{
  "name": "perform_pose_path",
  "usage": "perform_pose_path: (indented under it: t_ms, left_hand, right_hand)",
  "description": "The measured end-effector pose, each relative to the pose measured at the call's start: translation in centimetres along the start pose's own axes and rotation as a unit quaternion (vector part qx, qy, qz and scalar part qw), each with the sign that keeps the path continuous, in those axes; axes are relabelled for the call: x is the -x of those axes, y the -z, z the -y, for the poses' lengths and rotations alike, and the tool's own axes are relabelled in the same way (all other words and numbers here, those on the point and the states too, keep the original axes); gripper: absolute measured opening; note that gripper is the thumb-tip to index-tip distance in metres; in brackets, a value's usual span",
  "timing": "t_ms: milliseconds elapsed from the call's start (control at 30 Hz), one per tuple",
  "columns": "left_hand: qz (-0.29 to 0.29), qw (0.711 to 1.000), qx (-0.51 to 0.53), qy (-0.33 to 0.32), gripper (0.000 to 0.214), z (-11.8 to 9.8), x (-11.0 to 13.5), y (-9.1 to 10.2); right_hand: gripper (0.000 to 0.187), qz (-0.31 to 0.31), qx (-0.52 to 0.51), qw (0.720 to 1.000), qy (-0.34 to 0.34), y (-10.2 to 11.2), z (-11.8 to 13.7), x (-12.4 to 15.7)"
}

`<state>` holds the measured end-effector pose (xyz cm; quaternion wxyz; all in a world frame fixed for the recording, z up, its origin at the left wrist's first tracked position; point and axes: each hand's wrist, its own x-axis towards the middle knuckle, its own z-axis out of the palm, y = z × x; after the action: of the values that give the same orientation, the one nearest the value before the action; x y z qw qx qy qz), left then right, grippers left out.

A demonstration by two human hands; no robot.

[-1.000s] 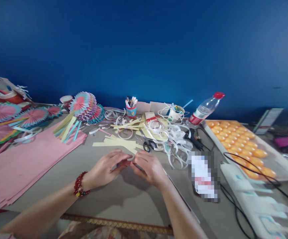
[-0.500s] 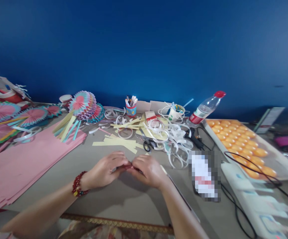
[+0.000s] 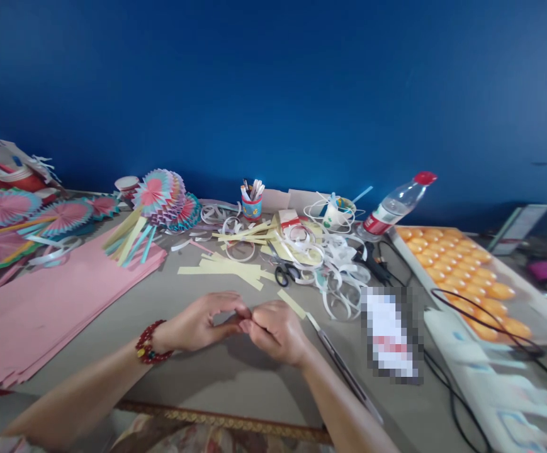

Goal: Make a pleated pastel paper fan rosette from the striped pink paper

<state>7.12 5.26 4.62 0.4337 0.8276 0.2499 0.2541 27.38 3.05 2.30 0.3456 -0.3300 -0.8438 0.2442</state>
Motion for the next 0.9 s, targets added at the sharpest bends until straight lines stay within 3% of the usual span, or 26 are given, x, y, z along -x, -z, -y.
perform_pose_path:
  t_ms: [200, 467, 633, 800, 900]
  left_hand:
    - [0.009, 0.999, 0.012, 0.028, 0.017, -0.2, 0.0, 0.0]
    - [0.016, 0.998, 0.042, 0.04, 0.02, 0.2, -0.1, 0.5]
    - [0.022, 0.997, 0.056, 0.04, 0.019, 0.2, 0.0, 0.2]
    - [-0.014, 0.998, 0.035, 0.054, 0.019, 0.0, -0.1, 0.0]
    - [-0.043, 0.998, -0.012, 0.043, 0.024, 0.2, 0.0, 0.3]
  right_hand:
    - [0.041, -0.017, -0.003, 1.0, -0.003, -0.3, -0.7, 0.1]
    - [0.043, 0.027, 0.019, 0.999, -0.022, 0.1, -1.0, 0.0]
    - [0.044, -0.007, -0.011, 1.0, -0.011, -0.6, -0.8, 0.3]
    - [0.048, -0.046, -0.011, 0.999, -0.02, -0.9, -1.3, 0.4]
    - [0.047, -0.033, -0.01, 0.999, -0.014, -0.6, -1.9, 0.2]
